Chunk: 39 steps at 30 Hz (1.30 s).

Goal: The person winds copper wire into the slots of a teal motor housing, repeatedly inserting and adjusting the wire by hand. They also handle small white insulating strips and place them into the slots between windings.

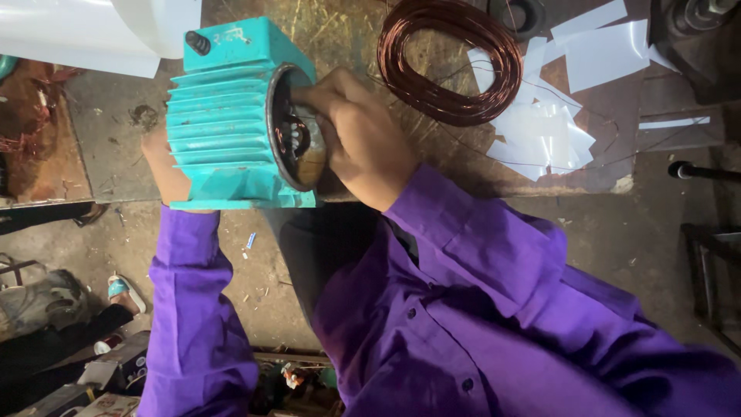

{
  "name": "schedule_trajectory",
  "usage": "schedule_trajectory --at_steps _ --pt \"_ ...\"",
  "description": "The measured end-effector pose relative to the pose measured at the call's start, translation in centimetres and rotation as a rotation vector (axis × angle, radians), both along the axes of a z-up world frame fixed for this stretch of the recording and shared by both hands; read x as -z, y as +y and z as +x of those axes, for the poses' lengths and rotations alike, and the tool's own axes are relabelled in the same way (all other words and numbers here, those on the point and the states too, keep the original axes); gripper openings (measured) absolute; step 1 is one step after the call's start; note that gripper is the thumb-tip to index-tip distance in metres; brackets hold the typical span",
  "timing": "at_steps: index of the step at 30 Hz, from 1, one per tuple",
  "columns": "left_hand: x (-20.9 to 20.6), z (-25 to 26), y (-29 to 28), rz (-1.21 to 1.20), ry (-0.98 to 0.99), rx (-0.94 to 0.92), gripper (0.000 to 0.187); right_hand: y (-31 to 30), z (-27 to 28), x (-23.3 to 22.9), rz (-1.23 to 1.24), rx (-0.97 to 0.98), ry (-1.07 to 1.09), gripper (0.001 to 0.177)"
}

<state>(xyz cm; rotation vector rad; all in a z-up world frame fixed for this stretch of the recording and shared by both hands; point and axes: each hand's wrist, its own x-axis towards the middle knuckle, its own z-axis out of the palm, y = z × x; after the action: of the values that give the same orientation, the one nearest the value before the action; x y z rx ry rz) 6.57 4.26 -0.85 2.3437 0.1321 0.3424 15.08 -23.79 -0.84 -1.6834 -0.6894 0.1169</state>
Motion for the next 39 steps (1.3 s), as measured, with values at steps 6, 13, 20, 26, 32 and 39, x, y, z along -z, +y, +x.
schedule_trajectory --at_steps 6,13,20,26,32,39 --pt "0.4 -0.2 0.4 -0.078 -0.008 0.012 0.023 0.1 0.4 -0.4 -0.033 -0.006 0.055 0.032" --pt "0.5 -0.2 0.3 -0.16 -0.003 -0.007 0.021 -0.2 -0.1 -0.2 -0.069 0.0 0.002 0.053" --pt "-0.5 0.2 -1.1 -0.092 -0.083 0.023 0.02 0.0 -0.1 -0.9 -0.151 0.017 0.007 0.044" --pt "-1.3 0.8 -2.6 -0.018 -0.119 0.03 0.012 0.0 0.0 -0.7 -0.07 -0.01 -0.269 0.014" --pt "-1.4 0.8 -2.3 -0.001 -0.047 0.0 0.024 2.1 0.2 0.3 -0.244 -0.002 -0.359 0.013" --pt "0.1 0.6 0.5 0.129 -0.044 0.073 0.018 2.3 0.6 1.3 -0.152 0.042 -0.421 0.014"
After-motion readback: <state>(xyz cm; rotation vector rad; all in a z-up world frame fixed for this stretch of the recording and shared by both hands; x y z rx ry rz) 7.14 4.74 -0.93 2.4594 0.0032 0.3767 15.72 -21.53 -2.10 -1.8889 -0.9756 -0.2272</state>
